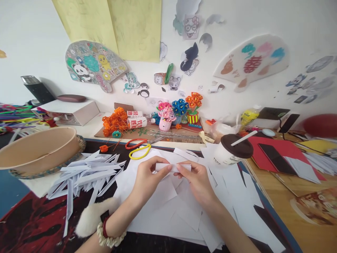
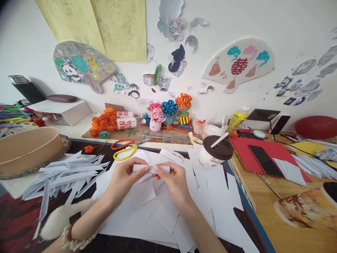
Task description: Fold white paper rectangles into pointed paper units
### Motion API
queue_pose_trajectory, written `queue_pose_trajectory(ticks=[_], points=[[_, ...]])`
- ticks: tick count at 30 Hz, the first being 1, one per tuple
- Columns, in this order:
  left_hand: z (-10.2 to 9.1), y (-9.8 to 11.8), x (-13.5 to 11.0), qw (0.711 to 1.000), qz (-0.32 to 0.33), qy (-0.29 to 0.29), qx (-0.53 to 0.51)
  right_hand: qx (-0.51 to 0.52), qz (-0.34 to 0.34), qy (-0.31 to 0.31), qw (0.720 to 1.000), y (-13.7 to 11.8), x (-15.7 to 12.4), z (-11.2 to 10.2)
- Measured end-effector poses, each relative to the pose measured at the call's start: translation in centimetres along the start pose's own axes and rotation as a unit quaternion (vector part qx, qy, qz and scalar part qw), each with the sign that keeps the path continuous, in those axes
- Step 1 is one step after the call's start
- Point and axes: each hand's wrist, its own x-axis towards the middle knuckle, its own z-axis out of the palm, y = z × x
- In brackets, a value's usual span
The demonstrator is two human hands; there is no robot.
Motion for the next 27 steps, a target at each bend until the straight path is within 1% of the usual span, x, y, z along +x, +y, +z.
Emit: queue_pose_trajectory(ticks=[7, 16, 18, 27], points=[[0.22, -0.25, -0.12, 0.999, -0.037, 0.001, -0.021, -0.008, 0.0, 0.008, 1.0, -0.06, -0.15, 0.18], [0.41, -0.15, -0.09, 0.999, -0.033, 0.005, -0.034, -0.017, -0.008, 0.016, 1.0, -0.12, -0.24, 0.14], [0.43, -0.08, -0.1, 0.998, -0.04, 0.002, -0.039, -0.016, -0.01, 0.017, 1.0, -0.16, -0.28, 0.12], [0.68, 0.47, -0.3, 0.986, -0.076, -0.029, -0.147, -0.022, -0.017, 0.013, 1.0, -0.25, -0.48, 0.14]])
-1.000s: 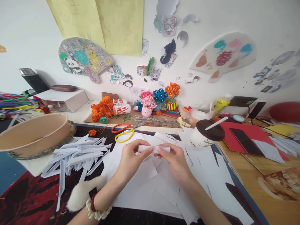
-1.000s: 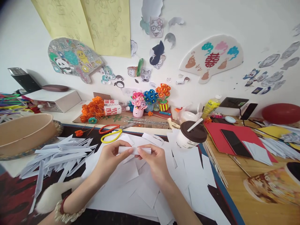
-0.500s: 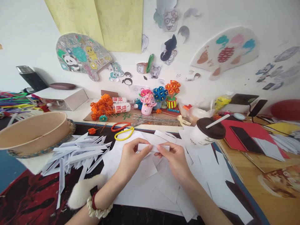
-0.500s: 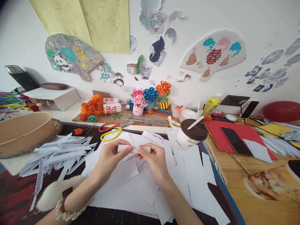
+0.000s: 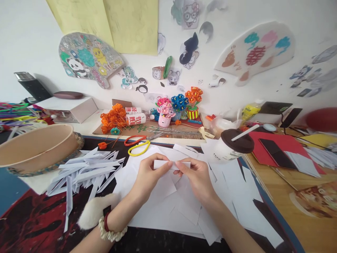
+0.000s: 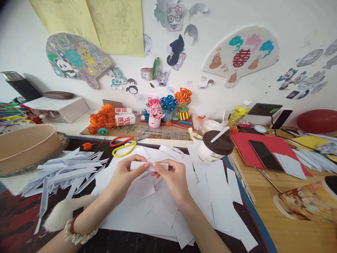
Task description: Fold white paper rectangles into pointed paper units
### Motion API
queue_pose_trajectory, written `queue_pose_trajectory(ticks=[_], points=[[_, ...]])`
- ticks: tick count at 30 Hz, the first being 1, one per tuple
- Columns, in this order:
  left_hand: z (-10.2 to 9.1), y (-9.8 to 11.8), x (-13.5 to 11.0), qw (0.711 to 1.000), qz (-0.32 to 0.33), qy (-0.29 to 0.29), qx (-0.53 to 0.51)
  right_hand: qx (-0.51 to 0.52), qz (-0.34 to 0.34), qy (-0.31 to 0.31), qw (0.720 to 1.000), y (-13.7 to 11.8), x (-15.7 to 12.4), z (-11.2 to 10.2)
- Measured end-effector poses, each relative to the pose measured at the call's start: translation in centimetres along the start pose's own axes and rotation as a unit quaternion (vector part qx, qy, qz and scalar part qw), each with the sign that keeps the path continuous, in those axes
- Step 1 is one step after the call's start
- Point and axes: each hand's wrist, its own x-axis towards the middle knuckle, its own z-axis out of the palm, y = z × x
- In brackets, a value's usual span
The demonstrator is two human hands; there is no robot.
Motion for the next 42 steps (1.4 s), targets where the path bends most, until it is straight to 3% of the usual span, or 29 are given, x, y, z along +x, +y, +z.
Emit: queue_pose_trajectory(ticks=[6, 17, 42], points=[[0.2, 0.0, -0.1, 1.0, -0.022, -0.014, -0.015, -0.008, 0.001, 0.0, 1.0, -0.1, -0.1, 0.1], [-0.3, -0.3, 0.3, 0.998, -0.049, 0.01, -0.028, -0.035, -0.006, 0.018, 0.999, -0.3, -0.1, -0.1], [-1.2, 0.1, 1.0, 0.999, -0.011, 0.021, 0.046, -0.047, -0.008, 0.042, 0.998, -0.1, 0.1, -0.3]])
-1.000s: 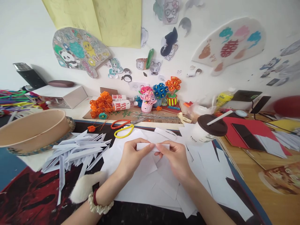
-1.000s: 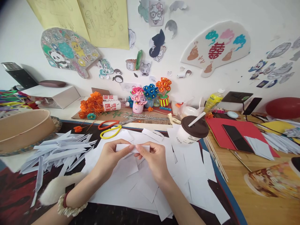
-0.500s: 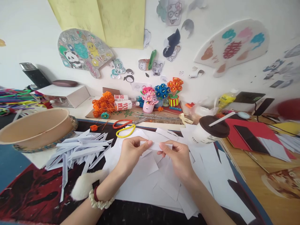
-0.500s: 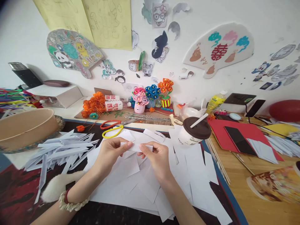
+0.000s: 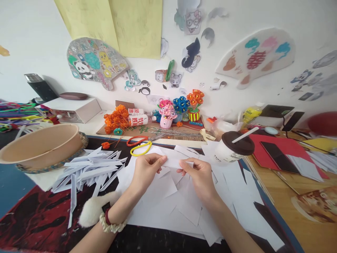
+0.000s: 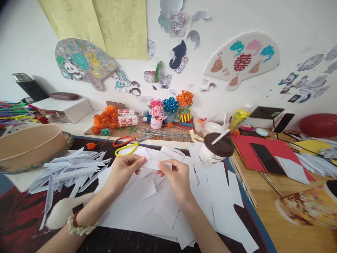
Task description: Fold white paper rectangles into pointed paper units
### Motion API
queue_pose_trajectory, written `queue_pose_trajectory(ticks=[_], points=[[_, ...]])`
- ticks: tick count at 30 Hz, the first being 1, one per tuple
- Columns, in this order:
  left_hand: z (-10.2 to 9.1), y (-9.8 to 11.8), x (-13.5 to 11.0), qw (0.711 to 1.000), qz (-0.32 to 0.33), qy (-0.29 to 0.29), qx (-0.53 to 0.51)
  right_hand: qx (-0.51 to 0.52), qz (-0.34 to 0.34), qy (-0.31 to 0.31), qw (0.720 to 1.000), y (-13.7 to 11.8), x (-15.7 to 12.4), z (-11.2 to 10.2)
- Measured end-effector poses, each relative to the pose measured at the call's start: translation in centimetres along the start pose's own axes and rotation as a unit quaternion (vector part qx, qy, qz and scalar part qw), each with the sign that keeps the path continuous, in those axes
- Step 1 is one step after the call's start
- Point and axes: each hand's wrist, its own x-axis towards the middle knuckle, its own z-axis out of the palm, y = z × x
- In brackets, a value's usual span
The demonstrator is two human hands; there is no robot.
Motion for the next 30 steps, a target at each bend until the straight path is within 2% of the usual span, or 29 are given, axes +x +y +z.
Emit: queue_pose_trajectory(ticks=[5, 12, 21, 26, 30], points=[[0.3, 0.6, -0.3, 0.998, -0.011, -0.045, -0.046, 0.007, -0.006, 0.003, 1.0, 0.1, 0.0, -0.1], [0.9, -0.1, -0.6, 0.989, -0.056, -0.114, -0.073, 0.014, -0.016, -0.024, 0.999, 0.0, -0.2, 0.0], [1.1, -0.3, -0.7, 0.989, -0.058, -0.103, -0.089, 0.002, -0.013, -0.025, 1.0, -0.2, -0.3, 0.2], [1.0, -0.5, -0.6, 0.985, -0.072, -0.126, -0.093, 0.003, -0.023, -0.026, 0.999, -0.1, -0.3, 0.1], [1.0, -0.4, -0.6, 0.986, -0.07, -0.119, -0.092, 0.0, -0.022, -0.02, 1.0, -0.1, -0.2, 0.1]])
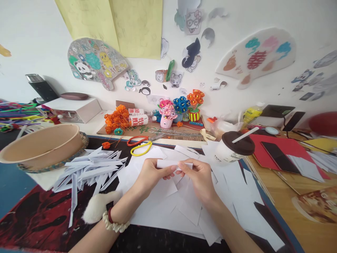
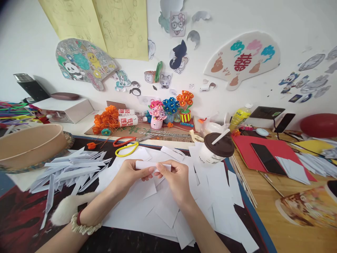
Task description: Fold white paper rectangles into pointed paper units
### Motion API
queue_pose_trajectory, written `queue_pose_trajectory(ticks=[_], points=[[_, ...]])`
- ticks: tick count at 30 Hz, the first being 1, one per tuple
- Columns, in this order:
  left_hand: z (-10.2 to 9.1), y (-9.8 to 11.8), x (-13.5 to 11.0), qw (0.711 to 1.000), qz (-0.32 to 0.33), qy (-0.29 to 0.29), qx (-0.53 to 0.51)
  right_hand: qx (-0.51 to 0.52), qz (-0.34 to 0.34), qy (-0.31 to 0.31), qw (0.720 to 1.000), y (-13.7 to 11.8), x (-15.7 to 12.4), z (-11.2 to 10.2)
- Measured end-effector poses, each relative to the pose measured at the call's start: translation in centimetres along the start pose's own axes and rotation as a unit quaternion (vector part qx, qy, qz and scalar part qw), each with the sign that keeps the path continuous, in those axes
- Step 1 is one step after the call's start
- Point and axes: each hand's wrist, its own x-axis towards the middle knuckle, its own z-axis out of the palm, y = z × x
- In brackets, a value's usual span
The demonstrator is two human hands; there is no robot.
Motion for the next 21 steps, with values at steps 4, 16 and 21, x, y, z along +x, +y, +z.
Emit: queue_pose_trajectory(ticks=[4, 16, 21], points=[[0.0, 0.3, -0.1, 1.0, 0.008, 0.008, 0.006, 0.0, -0.002, 0.003, 1.0, 0.0, 0.0, -0.1], [-0.8, 0.9, 0.0, 1.0, 0.007, 0.01, 0.018, -0.001, -0.02, 0.029, 0.999, 0.1, 0.5, -0.6], [-1.1, 0.7, 0.0, 1.0, 0.005, -0.014, -0.005, 0.005, -0.016, 0.031, 0.999, 0.0, 0.4, -0.6]])
